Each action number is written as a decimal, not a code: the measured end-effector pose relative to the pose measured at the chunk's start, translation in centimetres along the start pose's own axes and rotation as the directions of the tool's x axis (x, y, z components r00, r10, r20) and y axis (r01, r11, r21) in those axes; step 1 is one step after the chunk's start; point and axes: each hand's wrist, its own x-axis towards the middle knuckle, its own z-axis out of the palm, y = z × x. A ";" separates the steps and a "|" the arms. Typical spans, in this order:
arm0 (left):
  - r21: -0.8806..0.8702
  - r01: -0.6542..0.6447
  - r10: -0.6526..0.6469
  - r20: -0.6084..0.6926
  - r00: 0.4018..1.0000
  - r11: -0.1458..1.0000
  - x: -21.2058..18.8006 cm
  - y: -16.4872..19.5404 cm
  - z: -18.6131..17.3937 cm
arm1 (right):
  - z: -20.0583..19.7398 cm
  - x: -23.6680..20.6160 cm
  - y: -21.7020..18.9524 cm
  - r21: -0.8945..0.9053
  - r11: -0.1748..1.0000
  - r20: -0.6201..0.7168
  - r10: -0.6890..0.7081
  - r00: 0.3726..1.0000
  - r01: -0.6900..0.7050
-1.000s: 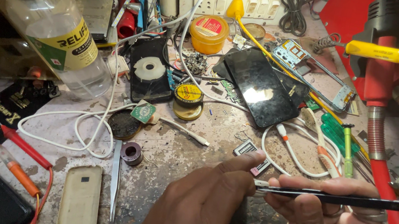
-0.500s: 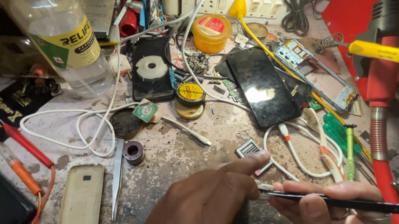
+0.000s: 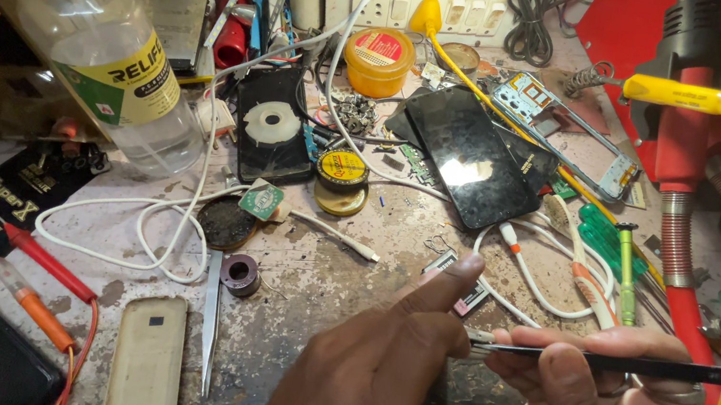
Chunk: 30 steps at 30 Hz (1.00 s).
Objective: The person reassembles a disassembled mobile phone by inserting a small internal component, closing the casing, and connecting a charging cable. The phone powers on and displays a charging icon.
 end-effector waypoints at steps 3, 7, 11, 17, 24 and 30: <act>0.016 0.013 -0.013 0.022 1.000 1.000 0.0 0.0 0.2 | 0.2 0.0 -0.2 0.013 1.000 -0.034 0.009 0.999 -0.008; 0.030 0.017 -0.017 -0.016 1.000 0.999 0.0 0.2 0.3 | 0.4 0.0 -0.3 0.022 1.000 -0.039 0.009 0.999 -0.009; 0.028 0.030 -0.029 -0.051 0.998 0.999 -0.1 0.3 0.4 | 0.2 -0.2 -0.1 0.020 1.000 -0.044 -0.009 0.999 0.010; -0.067 0.059 -0.063 -0.055 0.996 0.996 0.3 0.3 0.2 | -0.3 -0.4 0.4 0.034 0.998 0.011 -0.055 0.998 0.054; -0.266 0.123 -0.107 0.073 0.992 0.956 0.4 -0.1 -0.9 | 0.1 -0.2 0.5 0.073 0.995 -0.012 -0.074 0.997 0.074; -0.319 0.155 -0.142 0.065 0.988 0.935 0.5 0.1 -1.0 | 0.5 -0.2 -0.2 0.049 0.998 0.001 -0.040 0.999 0.040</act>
